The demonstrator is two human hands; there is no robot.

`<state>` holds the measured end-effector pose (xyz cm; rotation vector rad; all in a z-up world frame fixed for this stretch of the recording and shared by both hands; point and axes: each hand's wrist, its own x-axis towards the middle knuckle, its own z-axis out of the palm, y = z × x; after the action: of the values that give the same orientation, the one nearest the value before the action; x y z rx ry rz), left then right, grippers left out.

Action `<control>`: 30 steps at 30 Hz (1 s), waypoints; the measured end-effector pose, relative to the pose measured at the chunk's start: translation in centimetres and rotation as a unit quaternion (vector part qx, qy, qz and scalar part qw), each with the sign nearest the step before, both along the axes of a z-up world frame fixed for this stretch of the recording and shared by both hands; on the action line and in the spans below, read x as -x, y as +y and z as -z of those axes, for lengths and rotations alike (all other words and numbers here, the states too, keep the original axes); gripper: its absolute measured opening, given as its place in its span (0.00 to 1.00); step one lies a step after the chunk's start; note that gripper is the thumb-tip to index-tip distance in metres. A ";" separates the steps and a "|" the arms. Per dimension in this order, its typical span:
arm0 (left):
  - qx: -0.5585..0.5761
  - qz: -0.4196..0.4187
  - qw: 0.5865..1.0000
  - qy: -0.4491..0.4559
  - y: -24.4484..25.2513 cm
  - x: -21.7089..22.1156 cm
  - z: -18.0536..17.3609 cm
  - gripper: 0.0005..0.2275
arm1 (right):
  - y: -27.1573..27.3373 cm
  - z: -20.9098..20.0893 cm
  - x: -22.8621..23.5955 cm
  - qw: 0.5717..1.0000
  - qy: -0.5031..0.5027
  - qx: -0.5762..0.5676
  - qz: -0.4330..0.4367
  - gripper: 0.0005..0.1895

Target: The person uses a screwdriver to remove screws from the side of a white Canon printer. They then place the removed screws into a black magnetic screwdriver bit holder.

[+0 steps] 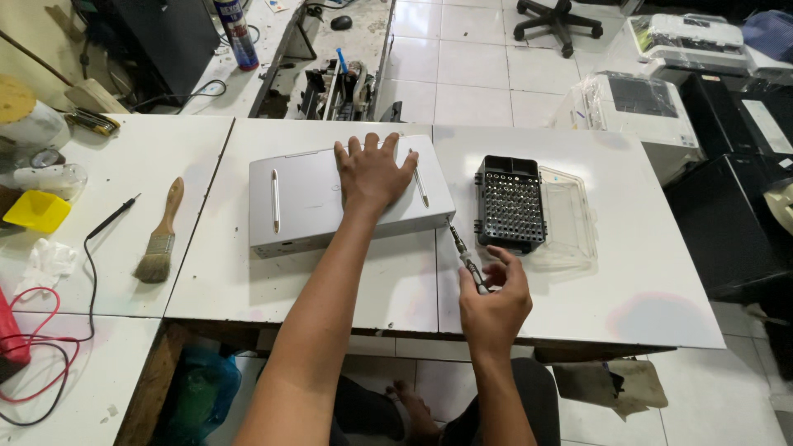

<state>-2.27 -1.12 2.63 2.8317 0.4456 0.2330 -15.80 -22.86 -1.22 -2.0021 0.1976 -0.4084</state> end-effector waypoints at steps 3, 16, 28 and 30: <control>-0.005 0.001 1.000 0.001 0.1 -0.3 0.3 0.26 | 0.8 -2.4 0.4 0.992 0.093 -0.083 -0.018 0.28; -0.017 0.004 1.000 -0.003 0.1 -0.5 0.5 0.26 | -0.2 -1.3 -0.1 0.996 0.065 0.000 -0.055 0.24; 0.003 0.001 1.000 0.011 0.2 -0.7 0.7 0.27 | -0.6 -1.3 -0.3 0.996 -0.003 0.075 -0.052 0.37; 0.009 0.000 1.000 0.017 0.1 -0.6 0.4 0.27 | -0.7 -1.0 -0.7 0.996 0.034 0.058 -0.053 0.33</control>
<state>-1.71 -1.00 2.27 2.8226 0.4522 0.1811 -15.08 -23.56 -0.20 -2.1323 0.1121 -0.2894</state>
